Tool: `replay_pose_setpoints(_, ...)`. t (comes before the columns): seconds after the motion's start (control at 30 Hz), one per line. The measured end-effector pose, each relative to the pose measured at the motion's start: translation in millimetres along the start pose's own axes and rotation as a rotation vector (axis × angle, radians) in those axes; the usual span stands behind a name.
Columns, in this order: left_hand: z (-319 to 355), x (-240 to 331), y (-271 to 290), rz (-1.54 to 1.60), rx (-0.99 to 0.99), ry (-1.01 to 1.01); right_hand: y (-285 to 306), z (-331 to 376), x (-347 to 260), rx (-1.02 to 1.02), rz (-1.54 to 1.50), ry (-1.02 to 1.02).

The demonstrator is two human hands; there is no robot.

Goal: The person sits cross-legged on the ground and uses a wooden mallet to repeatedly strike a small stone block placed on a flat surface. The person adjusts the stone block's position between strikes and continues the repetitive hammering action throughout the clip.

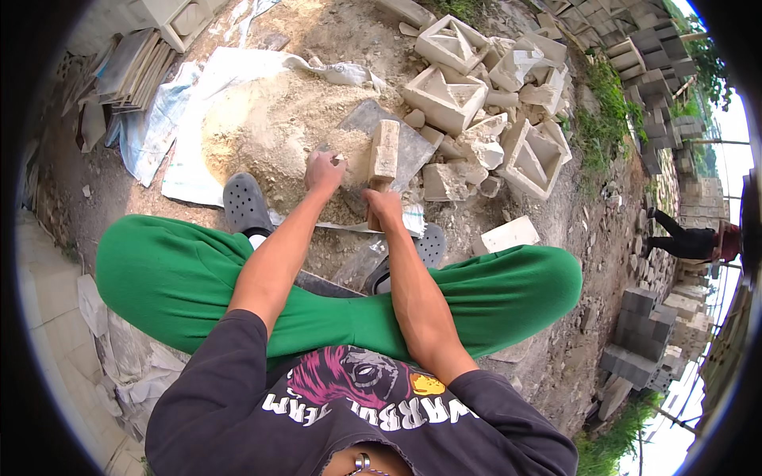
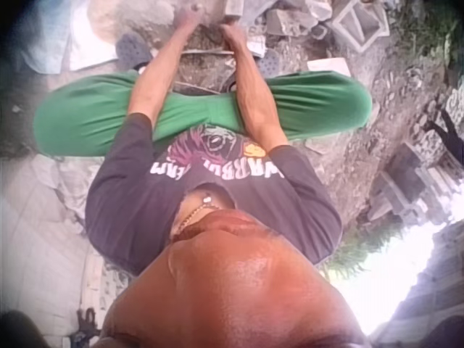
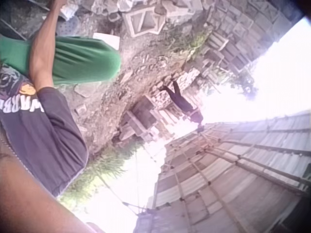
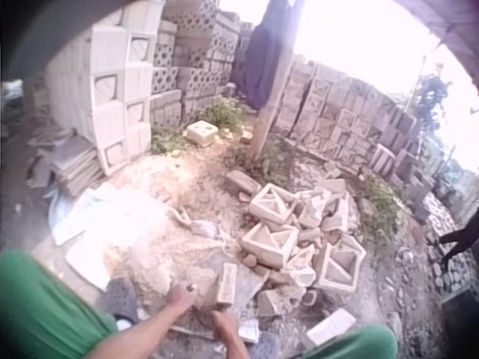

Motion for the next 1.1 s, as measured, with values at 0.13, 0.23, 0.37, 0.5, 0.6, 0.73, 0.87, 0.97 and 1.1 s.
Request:
replay_pose_setpoints(0.13, -6.8, -17.6, -5.2, 0.133, 0.083, -0.035, 5.1, 13.3, -18.3, 0.0, 0.016, 0.008)
replay_pose_setpoints(0.23, -15.0, -25.1, -7.8, 0.203, 0.07, 0.005, 4.0, 14.3, -20.9, -0.002, 0.005, 0.001)
replay_pose_setpoints(0.37, -15.3, -16.0, -9.2, 0.24, -0.032, 0.079, 4.8, 4.4, -11.1, 0.011, -0.027, 0.004)
replay_pose_setpoints(0.5, -14.3, -21.2, -8.3, 0.244, -0.045, 0.176, 1.1, 17.9, -21.5, 0.037, -0.121, 0.056)
replay_pose_setpoints(0.6, -12.3, -16.8, -4.4, 0.263, -0.06, 0.205, -4.7, 33.6, -33.2, 0.089, -0.342, 0.179)
replay_pose_setpoints(0.73, -13.8, -24.5, -5.7, 0.339, -0.084, 0.252, 2.8, 38.0, -73.5, 0.038, -0.2, 0.307)
replay_pose_setpoints(0.87, -8.6, -18.1, -6.4, 0.286, 0.031, 0.135, -5.9, 28.4, -73.9, -0.024, -0.072, 0.306)
replay_pose_setpoints(0.97, -15.2, -25.2, -15.5, 0.297, 0.04, 0.186, -14.8, 19.7, -64.7, -0.007, 0.418, 0.302)
replay_pose_setpoints(1.1, -13.7, -30.4, -15.9, 0.343, -0.028, 0.271, -11.5, 32.6, -74.3, -0.112, -0.006, 0.093)
Point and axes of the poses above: each hand's wrist, its own z-axis away from the middle knuckle, its own y-axis out of the back of the hand, x = y × z, the point moved 4 cm from there along -z, towards the middle knuckle, and after that the axes turned 9 degrees about y, right-handed, at the moved point
